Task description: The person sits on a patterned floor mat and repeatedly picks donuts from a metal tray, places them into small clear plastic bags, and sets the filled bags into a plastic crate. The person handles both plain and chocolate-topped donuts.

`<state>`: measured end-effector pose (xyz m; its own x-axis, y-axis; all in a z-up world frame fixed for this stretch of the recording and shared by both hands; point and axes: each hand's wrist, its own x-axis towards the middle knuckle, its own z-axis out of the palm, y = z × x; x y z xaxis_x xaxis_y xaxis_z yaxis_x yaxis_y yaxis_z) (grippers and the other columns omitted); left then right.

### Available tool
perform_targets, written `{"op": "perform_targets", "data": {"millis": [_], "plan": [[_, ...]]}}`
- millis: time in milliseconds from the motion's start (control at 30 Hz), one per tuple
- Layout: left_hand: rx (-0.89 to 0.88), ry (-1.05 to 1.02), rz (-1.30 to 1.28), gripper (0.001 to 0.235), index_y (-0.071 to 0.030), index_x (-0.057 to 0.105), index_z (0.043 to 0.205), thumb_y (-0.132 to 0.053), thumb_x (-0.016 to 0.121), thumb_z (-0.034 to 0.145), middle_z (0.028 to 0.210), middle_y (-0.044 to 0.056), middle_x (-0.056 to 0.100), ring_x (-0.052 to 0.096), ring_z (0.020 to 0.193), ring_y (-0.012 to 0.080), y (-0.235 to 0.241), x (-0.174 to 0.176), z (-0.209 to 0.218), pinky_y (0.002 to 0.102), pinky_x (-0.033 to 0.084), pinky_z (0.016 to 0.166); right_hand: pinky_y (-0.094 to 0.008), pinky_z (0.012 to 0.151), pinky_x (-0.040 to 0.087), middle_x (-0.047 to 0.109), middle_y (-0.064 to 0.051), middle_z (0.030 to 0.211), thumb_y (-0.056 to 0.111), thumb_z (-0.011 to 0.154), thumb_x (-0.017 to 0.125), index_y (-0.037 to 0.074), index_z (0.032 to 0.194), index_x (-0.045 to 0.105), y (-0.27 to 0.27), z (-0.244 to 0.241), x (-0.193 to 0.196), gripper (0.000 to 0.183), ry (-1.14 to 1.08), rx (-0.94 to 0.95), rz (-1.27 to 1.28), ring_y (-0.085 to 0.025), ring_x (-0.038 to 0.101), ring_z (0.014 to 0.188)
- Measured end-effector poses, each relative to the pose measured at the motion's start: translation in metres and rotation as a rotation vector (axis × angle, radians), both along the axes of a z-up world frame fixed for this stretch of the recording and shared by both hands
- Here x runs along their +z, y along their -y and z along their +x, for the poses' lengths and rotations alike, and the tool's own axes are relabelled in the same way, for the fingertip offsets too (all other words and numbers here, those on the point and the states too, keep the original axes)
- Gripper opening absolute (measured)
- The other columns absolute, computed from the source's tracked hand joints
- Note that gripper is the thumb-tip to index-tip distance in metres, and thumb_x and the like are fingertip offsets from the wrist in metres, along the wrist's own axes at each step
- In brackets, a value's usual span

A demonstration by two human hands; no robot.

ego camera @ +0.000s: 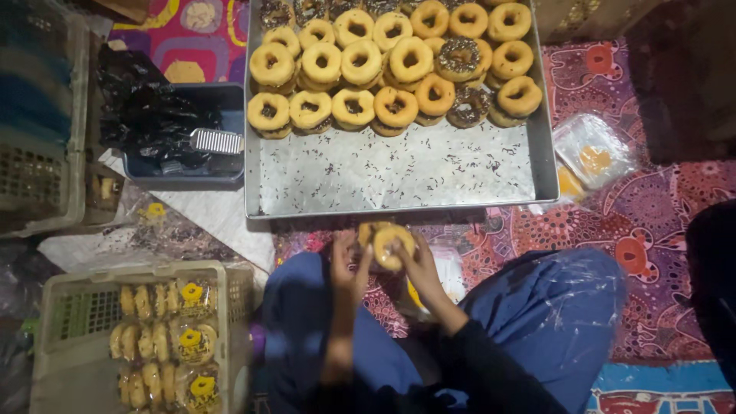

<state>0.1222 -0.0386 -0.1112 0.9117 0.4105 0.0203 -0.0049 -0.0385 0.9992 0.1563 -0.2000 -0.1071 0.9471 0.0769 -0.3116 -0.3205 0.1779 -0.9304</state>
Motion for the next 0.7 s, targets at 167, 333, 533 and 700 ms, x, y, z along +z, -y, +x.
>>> {"op": "perform_targets", "data": {"millis": [167, 333, 533, 700], "plan": [[0.044, -0.096, -0.04, 0.044, 0.0, 0.06, 0.135, -0.024, 0.07, 0.099, 0.128, 0.014, 0.066, 0.061, 0.118, 0.0217, -0.011, -0.015, 0.036, 0.035, 0.049, 0.102, -0.037, 0.081, 0.055, 0.073, -0.017, 0.112, 0.028, 0.096, 0.067, 0.001, 0.125, 0.064, -0.032, 0.027, -0.012, 0.04, 0.114, 0.018, -0.443, -0.028, 0.072, 0.098], [0.006, -0.316, 0.435, 0.045, -0.005, 0.072, 0.119, -0.035, 0.079, 0.085, 0.105, 0.016, 0.076, 0.072, 0.096, 0.0289, -0.001, 0.003, 0.03, 0.035, 0.055, 0.091, -0.05, 0.099, 0.039, 0.058, -0.022, 0.121, 0.027, 0.098, 0.069, -0.001, 0.119, 0.061, -0.047, 0.025, -0.031, 0.036, 0.346, -0.145, -0.865, -0.041, 0.051, 0.117], [0.124, -0.08, 0.451, 0.04, -0.001, 0.07, 0.125, -0.026, 0.071, 0.094, 0.116, 0.02, 0.072, 0.067, 0.108, 0.0367, 0.019, 0.059, 0.012, 0.043, 0.05, 0.096, -0.043, 0.098, 0.047, 0.056, -0.016, 0.124, 0.024, 0.098, 0.068, 0.004, 0.129, 0.053, -0.041, 0.009, 0.007, 0.04, 0.342, -0.116, -0.459, -0.029, 0.055, 0.117], [0.205, -0.064, 0.332, 0.035, -0.002, 0.066, 0.128, -0.023, 0.065, 0.1, 0.119, 0.02, 0.069, 0.066, 0.11, 0.0361, 0.03, 0.089, -0.054, 0.041, 0.053, 0.095, -0.033, 0.096, 0.053, 0.061, -0.01, 0.126, 0.02, 0.091, 0.074, 0.003, 0.141, 0.048, -0.034, -0.047, 0.067, 0.059, 0.084, 0.045, 0.101, -0.023, 0.059, 0.116]]}}
